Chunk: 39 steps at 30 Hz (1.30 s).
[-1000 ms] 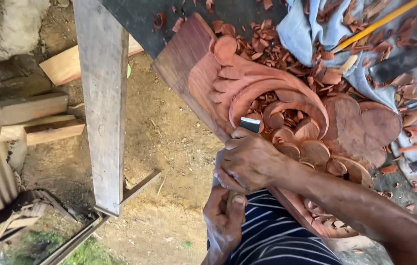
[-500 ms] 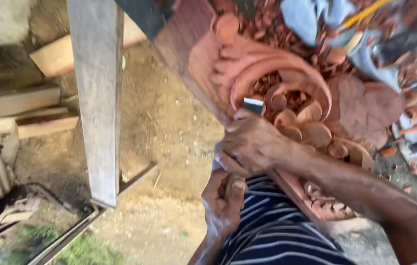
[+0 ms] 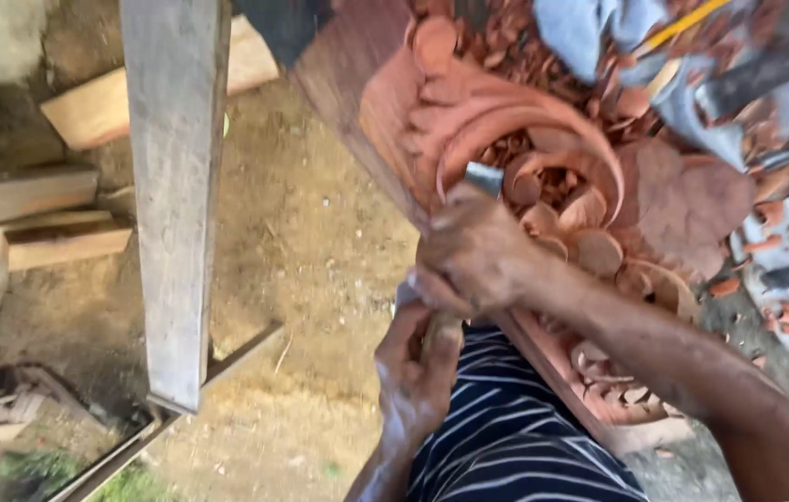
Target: Carve decorative patterns onto a wooden furniture piece using chisels and a mallet.
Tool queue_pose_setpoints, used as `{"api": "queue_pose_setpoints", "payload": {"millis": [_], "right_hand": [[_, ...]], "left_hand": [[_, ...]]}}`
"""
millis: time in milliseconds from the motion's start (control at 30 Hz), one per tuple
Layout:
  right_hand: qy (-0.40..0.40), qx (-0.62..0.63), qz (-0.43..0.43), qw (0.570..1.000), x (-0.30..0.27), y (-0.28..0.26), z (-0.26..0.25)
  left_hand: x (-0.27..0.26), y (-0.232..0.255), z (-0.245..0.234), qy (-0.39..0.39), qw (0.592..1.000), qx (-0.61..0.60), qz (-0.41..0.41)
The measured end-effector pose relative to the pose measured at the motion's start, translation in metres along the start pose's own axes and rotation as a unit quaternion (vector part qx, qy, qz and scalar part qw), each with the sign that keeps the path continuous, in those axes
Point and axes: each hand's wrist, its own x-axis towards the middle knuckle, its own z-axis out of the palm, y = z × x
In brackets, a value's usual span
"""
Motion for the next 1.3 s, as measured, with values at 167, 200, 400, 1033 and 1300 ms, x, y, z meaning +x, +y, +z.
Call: {"api": "queue_pose_setpoints", "payload": {"millis": [167, 200, 400, 1033, 1300], "right_hand": [[-0.021, -0.069, -0.058, 0.996, -0.024, -0.055, 0.013], [-0.045, -0.066, -0.006, 0.997, -0.03, -0.072, 0.013], [-0.047, -0.046, 0.174, 0.982, -0.092, -0.122, 0.058], [0.048, -0.337, 0.378, 0.861, -0.017, -0.106, 0.017], [0.056, -0.367, 0.414, 0.831, -0.004, -0.09, 0.015]], "left_hand": [[-0.044, -0.054, -0.049, -0.003, 0.995, 0.088, 0.054], [-0.048, -0.054, -0.059, -0.047, 0.989, 0.114, 0.077], [-0.056, -0.044, -0.087, -0.248, 0.96, 0.075, -0.108], [0.014, 0.012, -0.212, -0.208, 0.947, 0.169, -0.176], [0.032, 0.011, -0.225, -0.236, 0.951, 0.16, -0.119]]}}
